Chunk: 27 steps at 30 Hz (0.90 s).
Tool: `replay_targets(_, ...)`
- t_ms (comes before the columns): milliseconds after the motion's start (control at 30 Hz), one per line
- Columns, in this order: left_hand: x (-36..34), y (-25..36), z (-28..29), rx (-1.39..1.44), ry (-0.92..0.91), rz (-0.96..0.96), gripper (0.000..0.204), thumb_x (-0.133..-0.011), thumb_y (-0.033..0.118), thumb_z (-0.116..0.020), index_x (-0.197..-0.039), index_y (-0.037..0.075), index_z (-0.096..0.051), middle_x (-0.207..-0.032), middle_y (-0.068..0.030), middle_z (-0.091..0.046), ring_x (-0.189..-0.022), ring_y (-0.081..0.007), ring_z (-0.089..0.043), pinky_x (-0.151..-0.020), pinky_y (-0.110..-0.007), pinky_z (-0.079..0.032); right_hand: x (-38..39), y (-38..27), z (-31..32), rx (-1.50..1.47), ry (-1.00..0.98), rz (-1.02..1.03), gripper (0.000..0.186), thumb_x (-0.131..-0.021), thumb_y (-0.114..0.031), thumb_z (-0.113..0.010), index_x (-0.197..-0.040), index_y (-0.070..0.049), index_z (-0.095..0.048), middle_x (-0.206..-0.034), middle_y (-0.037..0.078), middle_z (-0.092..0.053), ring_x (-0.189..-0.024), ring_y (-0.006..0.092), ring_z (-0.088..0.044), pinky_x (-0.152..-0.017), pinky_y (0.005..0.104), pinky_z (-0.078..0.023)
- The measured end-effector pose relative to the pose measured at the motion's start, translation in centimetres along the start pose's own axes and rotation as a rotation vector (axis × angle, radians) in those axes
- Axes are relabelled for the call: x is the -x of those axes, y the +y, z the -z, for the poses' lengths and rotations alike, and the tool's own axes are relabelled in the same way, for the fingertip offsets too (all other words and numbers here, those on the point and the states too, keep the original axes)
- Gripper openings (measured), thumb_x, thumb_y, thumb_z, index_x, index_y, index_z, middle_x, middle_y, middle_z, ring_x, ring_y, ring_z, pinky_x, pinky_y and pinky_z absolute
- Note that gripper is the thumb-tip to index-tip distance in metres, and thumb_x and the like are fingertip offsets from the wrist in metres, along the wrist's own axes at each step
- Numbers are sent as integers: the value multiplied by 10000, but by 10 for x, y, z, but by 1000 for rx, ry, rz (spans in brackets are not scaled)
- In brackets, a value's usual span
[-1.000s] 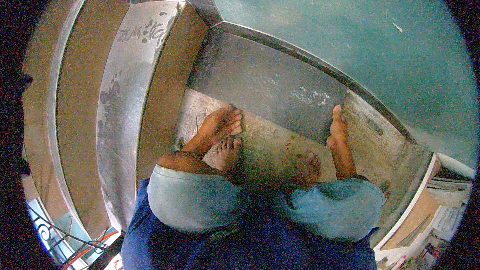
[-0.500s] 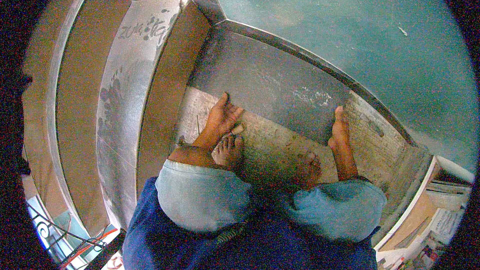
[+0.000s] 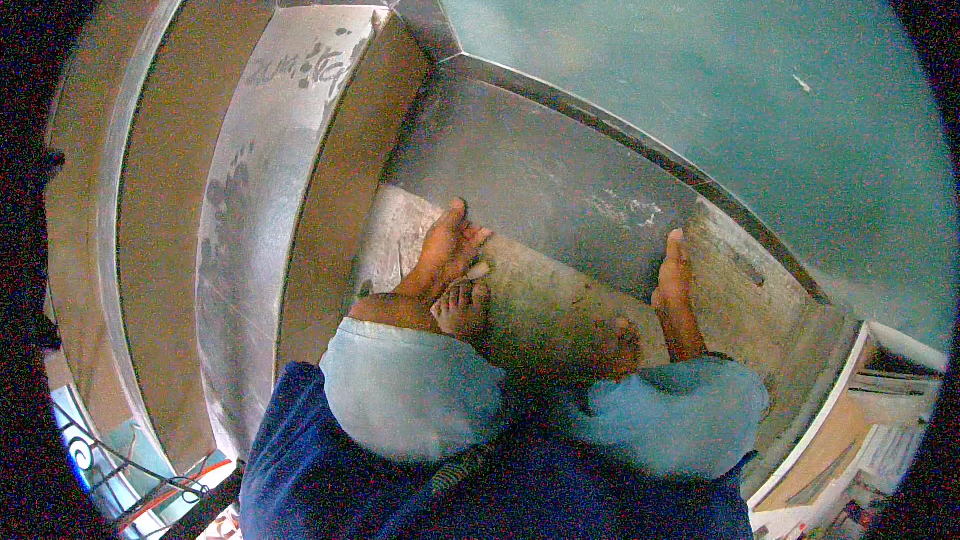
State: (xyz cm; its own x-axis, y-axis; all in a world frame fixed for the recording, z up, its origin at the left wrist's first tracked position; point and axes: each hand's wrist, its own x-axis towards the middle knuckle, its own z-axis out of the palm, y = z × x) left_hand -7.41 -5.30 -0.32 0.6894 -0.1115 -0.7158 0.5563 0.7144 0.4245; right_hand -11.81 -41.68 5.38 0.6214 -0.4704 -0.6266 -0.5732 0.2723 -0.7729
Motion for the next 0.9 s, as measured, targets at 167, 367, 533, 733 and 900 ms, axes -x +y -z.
replay_targets(167, 2, 4, -7, -27, 4, 15, 310, -963, 376, -562, -876, 92, -473, -725, -40, -449, -663, -209, -503, -779, -400, -546, -5, -1, 0, 20, -36, -12, 818, -905, -653, -458, -1440, -43, -352, -1440, 169, -424, -1279, 353, -457, -1027, 487, -404)
replay_targets(367, 6, 5, -10, -60, 89, 83, 279, -954, 348, -588, -941, 87, -490, -803, -48, -445, -746, -195, -504, -794, -385, -546, -7, -3, 1, 15, -42, -31, 812, -906, -645, -465, -1434, -38, -360, -1428, 180, -435, -1254, 359, -479, -1024, 484, -408)
replay_targets(533, 3, 4, -8, -68, 16, 22, 361, -988, 397, -497, -896, 48, -480, -757, -96, -477, -679, -231, -537, -747, -402, -569, -12, 8, 8, -9, -56, 13, 762, -928, -613, -454, -1418, -34, -392, -1414, 175, -451, -1246, 358, -483, -1035, 488, -395)
replay_targets(733, 7, 8, -8, -118, 61, 40, 307, -960, 347, -577, -912, 64, -468, -775, -51, -435, -728, -193, -506, -791, -399, -567, -18, 18, 12, -77, -53, 15, 717, -931, -574, -497, -1378, -17, -426, -1368, 143, -496, -1222, 310, -495, -1046, 454, -377)
replay_targets(900, 8, 10, -13, -73, 45, 64, 297, -960, 344, -578, -893, 75, -471, -753, -36, -411, -702, -184, -479, -767, -404, -564, -13, 5, 11, -181, -199, -108, 698, -918, -580, -516, -1366, -49, -453, -1369, 125, -501, -1216, 312, -504, -1031, 485, -392)
